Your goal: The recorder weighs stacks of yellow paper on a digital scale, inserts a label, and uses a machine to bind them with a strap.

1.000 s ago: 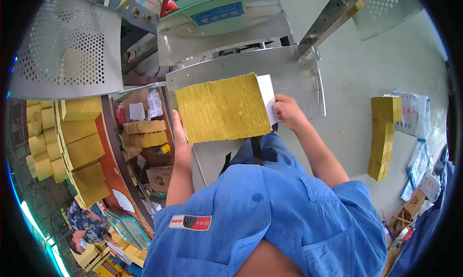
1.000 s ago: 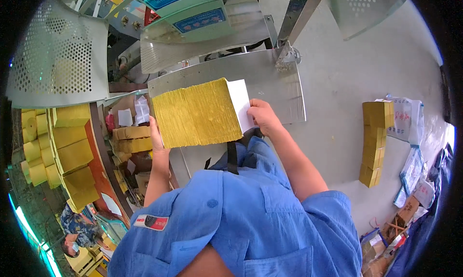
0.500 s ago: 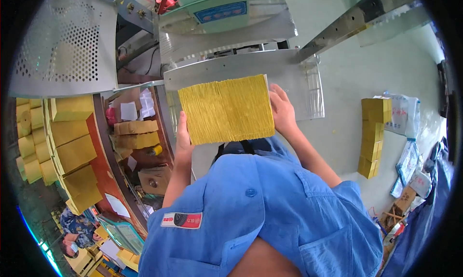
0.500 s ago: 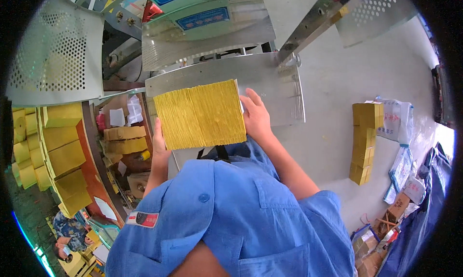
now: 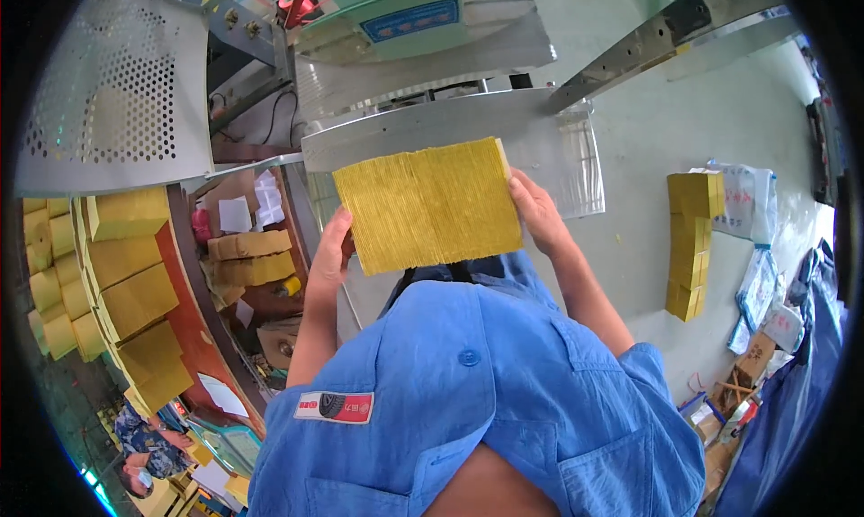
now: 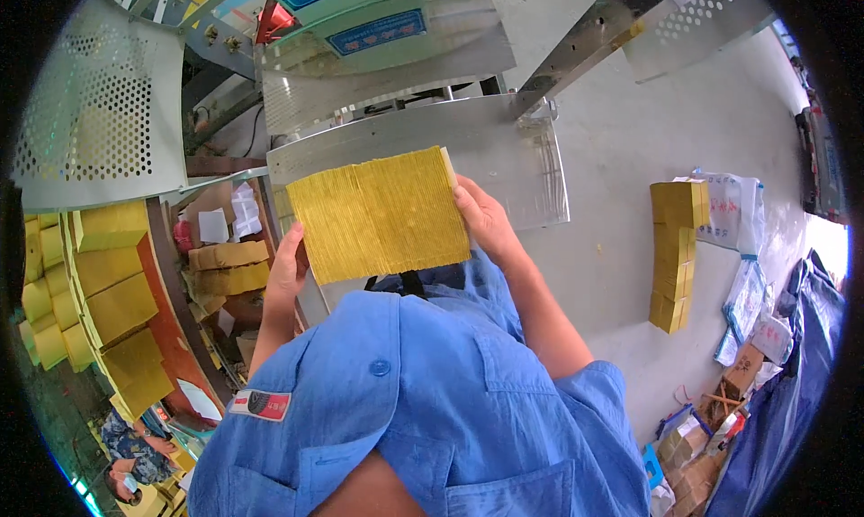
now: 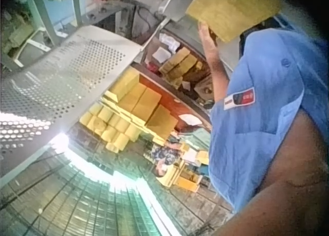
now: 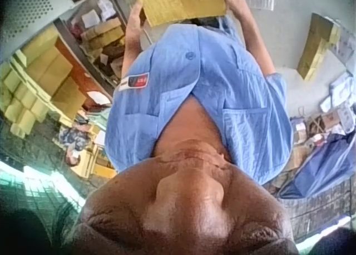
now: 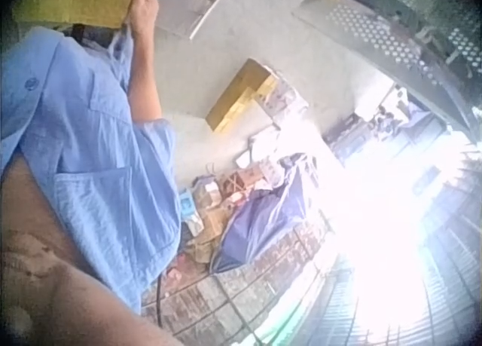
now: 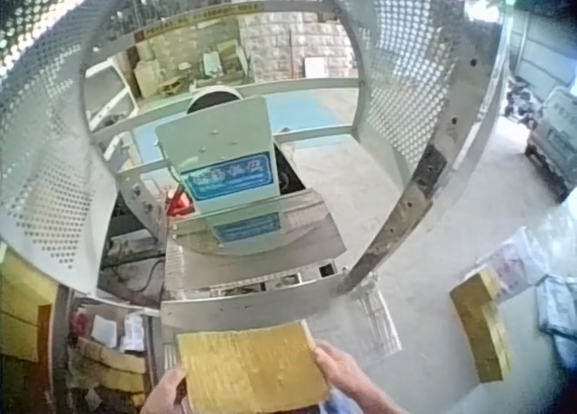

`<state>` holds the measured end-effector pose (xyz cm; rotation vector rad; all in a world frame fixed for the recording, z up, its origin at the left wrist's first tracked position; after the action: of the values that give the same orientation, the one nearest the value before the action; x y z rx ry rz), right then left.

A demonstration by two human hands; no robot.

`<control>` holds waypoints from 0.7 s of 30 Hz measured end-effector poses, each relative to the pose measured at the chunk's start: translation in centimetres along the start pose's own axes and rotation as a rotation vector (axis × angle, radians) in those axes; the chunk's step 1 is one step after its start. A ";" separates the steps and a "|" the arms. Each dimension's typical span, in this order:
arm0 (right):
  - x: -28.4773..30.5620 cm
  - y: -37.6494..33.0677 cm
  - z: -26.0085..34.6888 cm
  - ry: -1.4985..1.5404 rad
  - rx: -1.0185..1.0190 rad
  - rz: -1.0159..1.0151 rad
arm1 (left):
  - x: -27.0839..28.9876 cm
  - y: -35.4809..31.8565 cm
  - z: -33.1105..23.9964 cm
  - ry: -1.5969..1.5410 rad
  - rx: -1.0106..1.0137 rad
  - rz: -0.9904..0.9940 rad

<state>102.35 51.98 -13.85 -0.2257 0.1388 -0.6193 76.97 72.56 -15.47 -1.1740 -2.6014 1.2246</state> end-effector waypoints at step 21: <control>4.0 3.4 1.4 -0.194 0.028 0.083 | -6.3 3.1 0.7 -0.037 -0.085 -0.111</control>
<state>107.74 52.53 -13.59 -0.2502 -0.0471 -0.5137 83.17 69.34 -16.36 -1.0123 -2.7289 1.1365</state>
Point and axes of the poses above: each hand's wrist, its own y-axis towards the middle knuckle, its own x-axis out of the back of the hand, z = x × y, the point moved 7 cm from there along y, towards the middle knuckle, and after that the axes turned 8 degrees about x, right-handed, at the moved point
